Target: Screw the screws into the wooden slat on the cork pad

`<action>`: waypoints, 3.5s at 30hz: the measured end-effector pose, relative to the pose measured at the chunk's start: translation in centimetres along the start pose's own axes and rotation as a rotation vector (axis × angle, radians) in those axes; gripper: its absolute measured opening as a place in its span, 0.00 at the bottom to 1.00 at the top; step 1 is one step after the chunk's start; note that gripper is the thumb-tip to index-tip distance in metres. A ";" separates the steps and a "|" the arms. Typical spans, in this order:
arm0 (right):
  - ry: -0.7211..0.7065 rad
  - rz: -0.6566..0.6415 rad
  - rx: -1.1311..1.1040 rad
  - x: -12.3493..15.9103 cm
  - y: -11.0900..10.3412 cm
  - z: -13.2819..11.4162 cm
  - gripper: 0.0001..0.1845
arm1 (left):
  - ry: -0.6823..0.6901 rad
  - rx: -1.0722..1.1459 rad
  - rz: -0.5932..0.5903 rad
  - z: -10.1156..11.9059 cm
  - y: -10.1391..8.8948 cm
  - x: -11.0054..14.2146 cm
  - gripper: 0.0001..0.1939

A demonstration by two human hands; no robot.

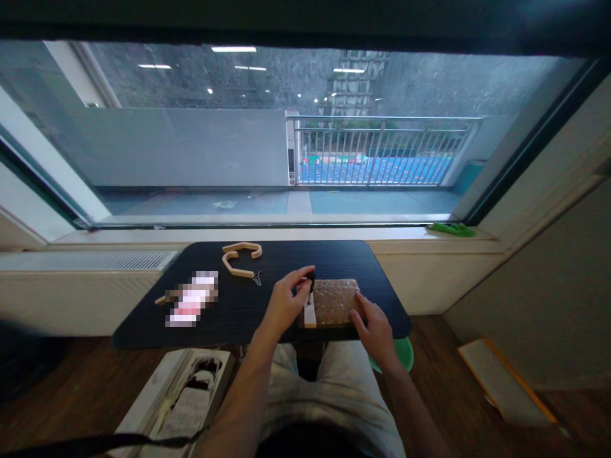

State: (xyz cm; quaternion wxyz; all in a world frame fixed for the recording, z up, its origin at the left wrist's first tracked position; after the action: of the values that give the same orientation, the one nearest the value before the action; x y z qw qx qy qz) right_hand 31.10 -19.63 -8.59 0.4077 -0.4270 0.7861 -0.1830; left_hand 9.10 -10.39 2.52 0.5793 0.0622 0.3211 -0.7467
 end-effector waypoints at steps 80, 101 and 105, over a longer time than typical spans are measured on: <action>0.033 -0.006 -0.011 -0.1 -0.1 -0.1 0.28 | 0.085 -0.099 -0.002 -0.1 -0.2 0.6 0.20; 0.029 0.002 -0.015 -0.1 0.0 0.0 0.28 | 0.107 -0.109 -0.087 0.6 -0.2 0.1 0.20; 0.041 -0.003 -0.015 -0.1 0.0 0.1 0.28 | 0.101 -0.127 -0.086 0.7 -0.3 -0.1 0.19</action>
State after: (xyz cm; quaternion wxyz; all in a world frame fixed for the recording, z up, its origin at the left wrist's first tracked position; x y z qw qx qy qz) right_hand 31.23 -19.54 -8.62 0.3879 -0.4271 0.7951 -0.1866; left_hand 9.03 -10.69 3.24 0.5325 0.0490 0.3988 -0.7450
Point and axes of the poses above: each hand's wrist, its own x-axis away from the middle knuckle, its own y-axis out of the palm, z = x × y, the point moved 3 cm from there along -x, towards the middle knuckle, and after that the axes turned 5 degrees about -x, right-handed, at the moved point
